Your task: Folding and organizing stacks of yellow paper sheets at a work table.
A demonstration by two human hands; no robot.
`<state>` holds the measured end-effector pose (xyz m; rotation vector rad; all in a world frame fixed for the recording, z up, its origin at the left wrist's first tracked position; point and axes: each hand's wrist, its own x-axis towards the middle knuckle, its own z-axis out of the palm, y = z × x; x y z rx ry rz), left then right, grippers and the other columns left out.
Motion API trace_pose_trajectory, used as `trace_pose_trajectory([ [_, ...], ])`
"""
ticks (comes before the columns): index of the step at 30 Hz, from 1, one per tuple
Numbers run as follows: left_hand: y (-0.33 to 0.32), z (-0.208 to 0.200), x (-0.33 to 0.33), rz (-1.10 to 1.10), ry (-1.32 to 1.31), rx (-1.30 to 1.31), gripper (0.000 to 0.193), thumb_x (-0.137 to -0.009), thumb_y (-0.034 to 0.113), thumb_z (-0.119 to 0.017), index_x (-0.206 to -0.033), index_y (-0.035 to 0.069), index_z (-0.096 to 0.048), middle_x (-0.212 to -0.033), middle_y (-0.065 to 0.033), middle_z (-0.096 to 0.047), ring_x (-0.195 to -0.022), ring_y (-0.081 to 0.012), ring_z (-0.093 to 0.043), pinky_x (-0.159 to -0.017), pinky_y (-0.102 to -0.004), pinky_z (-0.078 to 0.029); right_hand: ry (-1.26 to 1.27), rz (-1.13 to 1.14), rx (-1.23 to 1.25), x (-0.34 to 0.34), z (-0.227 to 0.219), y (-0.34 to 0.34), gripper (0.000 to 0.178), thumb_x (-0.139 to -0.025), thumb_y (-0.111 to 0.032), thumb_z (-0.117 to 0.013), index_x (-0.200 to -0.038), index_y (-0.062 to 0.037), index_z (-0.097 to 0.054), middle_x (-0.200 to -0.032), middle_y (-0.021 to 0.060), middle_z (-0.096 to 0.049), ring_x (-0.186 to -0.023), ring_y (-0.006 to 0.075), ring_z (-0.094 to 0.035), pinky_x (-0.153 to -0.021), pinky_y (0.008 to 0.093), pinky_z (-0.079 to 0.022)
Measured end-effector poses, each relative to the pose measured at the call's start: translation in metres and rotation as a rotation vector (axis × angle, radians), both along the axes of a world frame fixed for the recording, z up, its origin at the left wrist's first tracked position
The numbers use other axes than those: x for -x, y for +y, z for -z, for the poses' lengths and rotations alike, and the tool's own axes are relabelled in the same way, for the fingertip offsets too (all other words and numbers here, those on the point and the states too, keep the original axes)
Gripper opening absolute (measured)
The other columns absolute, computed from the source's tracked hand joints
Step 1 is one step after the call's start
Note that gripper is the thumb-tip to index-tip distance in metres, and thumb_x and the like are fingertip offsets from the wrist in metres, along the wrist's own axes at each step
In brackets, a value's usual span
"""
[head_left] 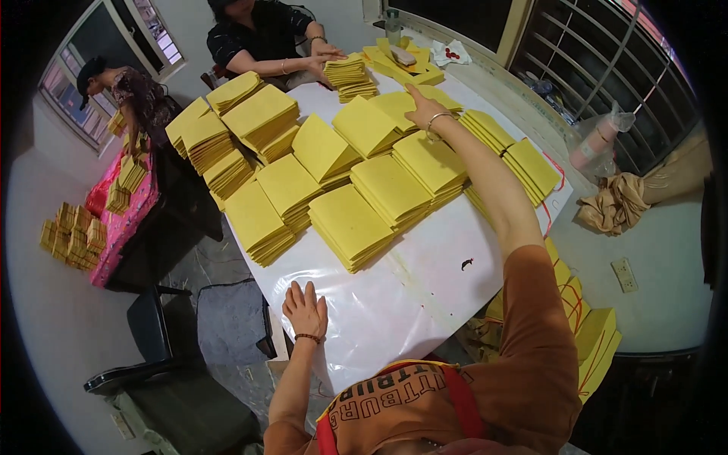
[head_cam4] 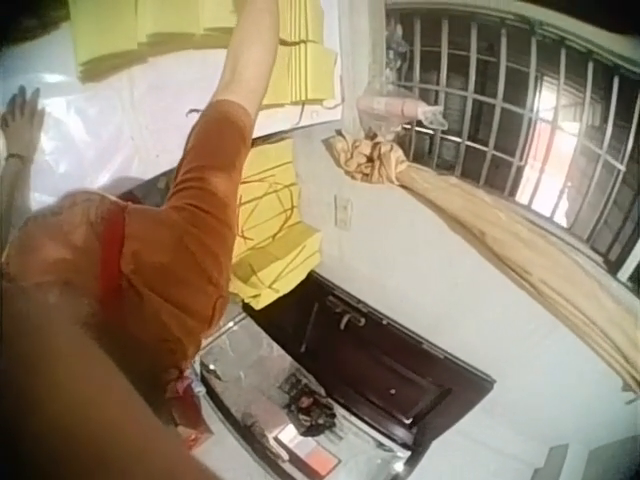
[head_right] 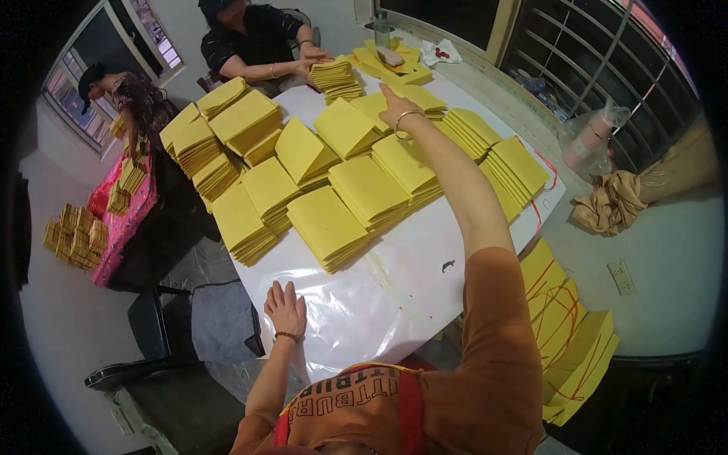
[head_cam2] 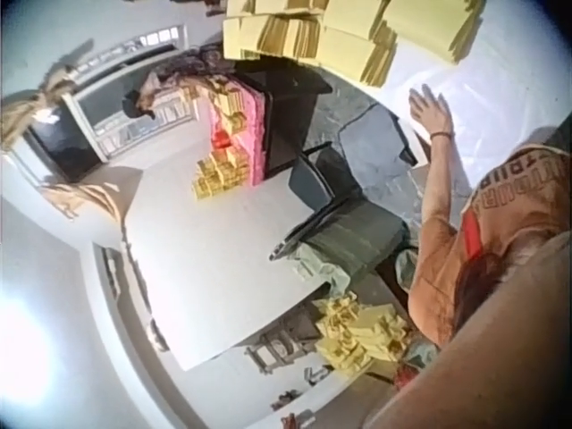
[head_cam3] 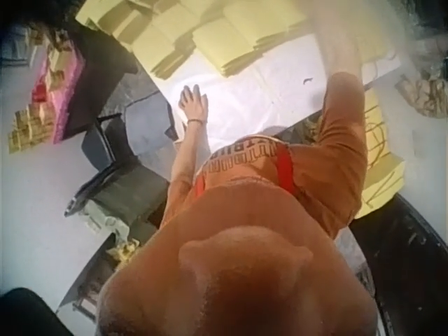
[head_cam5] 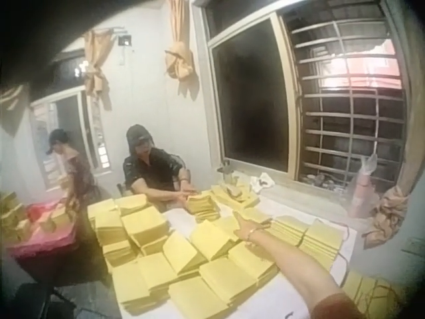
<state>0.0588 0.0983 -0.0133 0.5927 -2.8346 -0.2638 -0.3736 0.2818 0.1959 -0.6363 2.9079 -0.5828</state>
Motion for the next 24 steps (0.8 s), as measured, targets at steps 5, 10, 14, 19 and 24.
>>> trace_pose_trajectory([
  [5,0.000,-0.001,0.002,-0.007,-0.028,-0.008,0.051,-0.081,0.031,-0.050,-0.127,0.012,-0.039,-0.136,-0.0209,-0.027,-0.123,-0.0379,-0.024,-0.098,-0.0496,-0.018,-0.037,-0.059,0.029,0.008,0.036,-0.017,0.069,-0.073,-0.027,-0.053,-0.136,-0.0224,-0.023,-0.104,0.0223,-0.057,-0.097,0.0358,-0.056,-0.082,0.0434,-0.044],
  [10,-0.001,-0.002,0.003,0.002,-0.011,-0.004,0.049,-0.082,0.031,-0.049,-0.125,0.012,-0.040,-0.134,-0.0215,-0.028,-0.122,-0.0381,-0.025,-0.097,-0.0500,-0.019,-0.034,-0.137,0.115,-0.019,0.044,-0.012,0.066,-0.074,-0.030,-0.056,-0.133,-0.0161,-0.030,-0.092,0.0182,-0.061,-0.086,0.0336,-0.059,-0.075,0.0417,-0.045],
  [14,-0.002,0.000,0.004,0.006,0.010,-0.005,0.048,-0.082,0.031,-0.049,-0.125,0.012,-0.041,-0.134,-0.0216,-0.029,-0.122,-0.0378,-0.025,-0.097,-0.0496,-0.019,-0.097,-0.196,0.406,-0.053,0.055,0.013,0.055,-0.077,-0.026,-0.060,-0.126,-0.0104,-0.042,-0.079,0.0108,-0.062,-0.070,0.0217,-0.059,-0.065,0.0338,-0.047],
  [19,-0.001,0.001,0.004,0.010,0.013,0.017,0.048,-0.082,0.031,-0.049,-0.125,0.012,-0.041,-0.134,-0.0214,-0.029,-0.122,-0.0376,-0.025,-0.097,-0.0494,-0.019,-0.142,-0.207,0.616,-0.146,0.087,0.067,0.038,-0.081,-0.021,-0.057,-0.117,-0.0093,-0.052,-0.073,0.0064,-0.059,-0.057,0.0142,-0.052,-0.055,0.0263,-0.044],
  [24,0.000,0.001,0.006,0.008,0.008,0.014,0.049,-0.082,0.032,-0.049,-0.126,0.012,-0.041,-0.134,-0.0207,-0.029,-0.123,-0.0378,-0.025,-0.098,-0.0492,-0.018,0.092,-0.212,0.465,-0.261,0.159,0.128,0.035,-0.079,-0.018,-0.058,-0.113,-0.0108,-0.055,-0.087,0.0035,-0.058,-0.081,0.0202,-0.053,-0.073,0.0311,-0.042],
])
